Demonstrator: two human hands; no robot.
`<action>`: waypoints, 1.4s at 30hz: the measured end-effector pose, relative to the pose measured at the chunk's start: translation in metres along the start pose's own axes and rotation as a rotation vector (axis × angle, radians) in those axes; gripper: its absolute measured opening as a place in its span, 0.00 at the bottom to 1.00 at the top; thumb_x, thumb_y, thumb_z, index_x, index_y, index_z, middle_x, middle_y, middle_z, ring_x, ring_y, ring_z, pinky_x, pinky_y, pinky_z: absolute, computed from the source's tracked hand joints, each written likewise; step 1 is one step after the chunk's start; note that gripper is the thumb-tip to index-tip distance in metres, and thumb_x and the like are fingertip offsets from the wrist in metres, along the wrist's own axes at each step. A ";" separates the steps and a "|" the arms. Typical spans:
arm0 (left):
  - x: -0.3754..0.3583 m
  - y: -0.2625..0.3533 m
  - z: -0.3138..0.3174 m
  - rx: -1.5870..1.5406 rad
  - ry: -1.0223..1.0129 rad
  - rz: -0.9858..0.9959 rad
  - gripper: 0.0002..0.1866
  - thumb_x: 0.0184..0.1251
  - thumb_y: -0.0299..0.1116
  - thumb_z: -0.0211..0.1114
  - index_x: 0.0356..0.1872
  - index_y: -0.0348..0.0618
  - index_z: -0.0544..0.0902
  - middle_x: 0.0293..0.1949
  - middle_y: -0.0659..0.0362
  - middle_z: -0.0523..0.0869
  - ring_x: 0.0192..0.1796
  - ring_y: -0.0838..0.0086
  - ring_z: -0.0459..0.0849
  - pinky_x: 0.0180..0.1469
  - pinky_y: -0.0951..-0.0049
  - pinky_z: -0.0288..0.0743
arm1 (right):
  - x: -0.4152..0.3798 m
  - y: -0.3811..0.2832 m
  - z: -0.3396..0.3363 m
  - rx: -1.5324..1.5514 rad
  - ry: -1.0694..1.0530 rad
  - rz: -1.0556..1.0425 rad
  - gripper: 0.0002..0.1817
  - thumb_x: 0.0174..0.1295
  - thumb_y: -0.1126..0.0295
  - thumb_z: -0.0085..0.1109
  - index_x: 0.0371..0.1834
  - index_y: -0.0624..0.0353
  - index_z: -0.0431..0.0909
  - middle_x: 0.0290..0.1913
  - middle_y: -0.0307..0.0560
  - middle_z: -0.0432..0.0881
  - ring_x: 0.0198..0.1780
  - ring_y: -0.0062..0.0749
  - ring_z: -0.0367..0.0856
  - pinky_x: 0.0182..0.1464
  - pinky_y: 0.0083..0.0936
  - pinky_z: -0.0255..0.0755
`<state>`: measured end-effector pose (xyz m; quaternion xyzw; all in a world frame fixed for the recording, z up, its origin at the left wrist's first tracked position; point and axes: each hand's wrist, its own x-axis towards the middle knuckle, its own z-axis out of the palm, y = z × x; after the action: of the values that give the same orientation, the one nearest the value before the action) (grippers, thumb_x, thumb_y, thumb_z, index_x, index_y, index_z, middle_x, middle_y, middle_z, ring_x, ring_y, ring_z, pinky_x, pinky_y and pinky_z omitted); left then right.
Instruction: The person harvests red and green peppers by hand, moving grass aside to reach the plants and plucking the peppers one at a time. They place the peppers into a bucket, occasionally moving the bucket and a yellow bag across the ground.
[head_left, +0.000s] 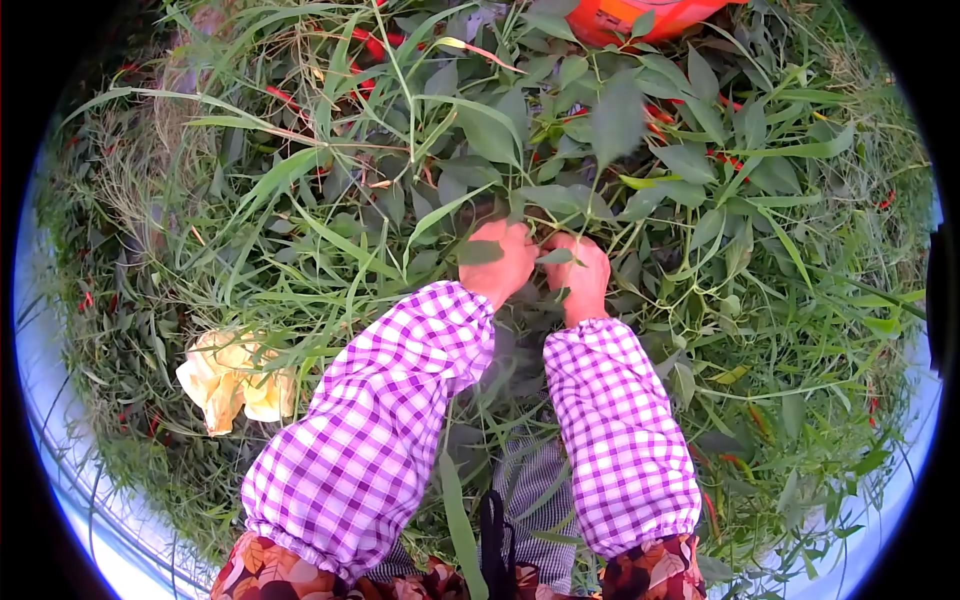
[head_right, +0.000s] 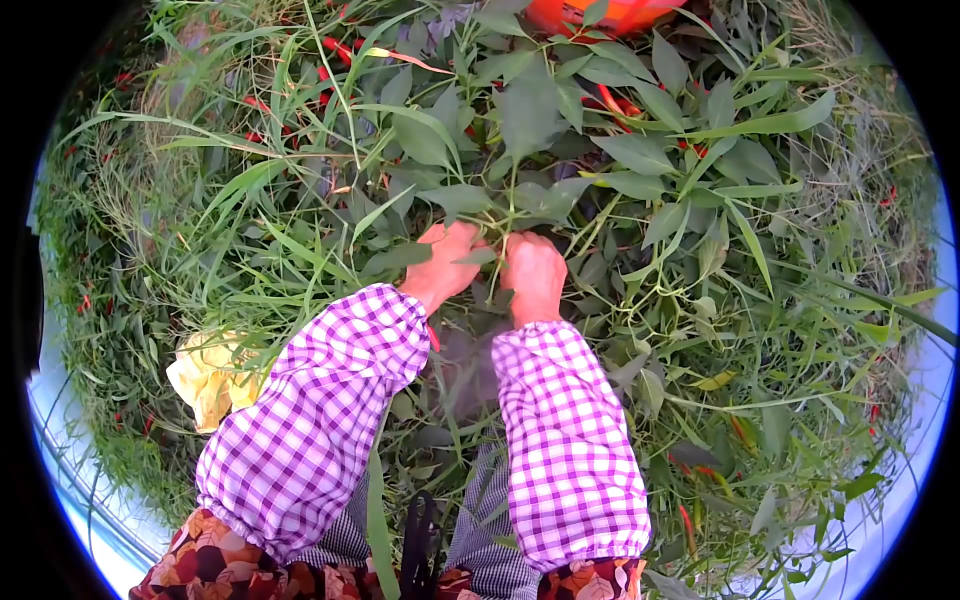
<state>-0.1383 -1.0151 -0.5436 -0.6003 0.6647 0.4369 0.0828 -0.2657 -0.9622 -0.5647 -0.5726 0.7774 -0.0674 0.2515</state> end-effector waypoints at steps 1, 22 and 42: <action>-0.002 0.000 -0.003 0.010 0.015 -0.007 0.14 0.60 0.44 0.64 0.39 0.46 0.85 0.37 0.52 0.86 0.43 0.55 0.84 0.46 0.57 0.77 | -0.002 -0.001 0.003 0.016 0.036 -0.022 0.07 0.49 0.66 0.66 0.30 0.53 0.85 0.32 0.50 0.84 0.36 0.50 0.83 0.38 0.41 0.76; 0.002 -0.017 -0.068 0.129 -0.003 0.281 0.14 0.59 0.35 0.66 0.43 0.39 0.84 0.43 0.47 0.84 0.47 0.52 0.83 0.51 0.57 0.76 | -0.123 -0.014 -0.052 0.331 0.281 -0.347 0.12 0.41 0.82 0.67 0.32 0.63 0.81 0.34 0.45 0.81 0.36 0.39 0.79 0.38 0.31 0.75; -0.172 0.009 -0.103 -0.222 -0.127 0.552 0.27 0.51 0.41 0.76 0.53 0.42 0.82 0.51 0.54 0.85 0.45 0.65 0.83 0.46 0.71 0.78 | -0.155 -0.072 -0.125 0.945 0.067 0.075 0.06 0.55 0.83 0.65 0.33 0.65 0.79 0.33 0.48 0.84 0.33 0.27 0.82 0.33 0.19 0.75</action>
<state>-0.0571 -0.9612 -0.3675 -0.3741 0.7444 0.5495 -0.0637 -0.2290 -0.8658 -0.3798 -0.3645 0.6893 -0.4231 0.4614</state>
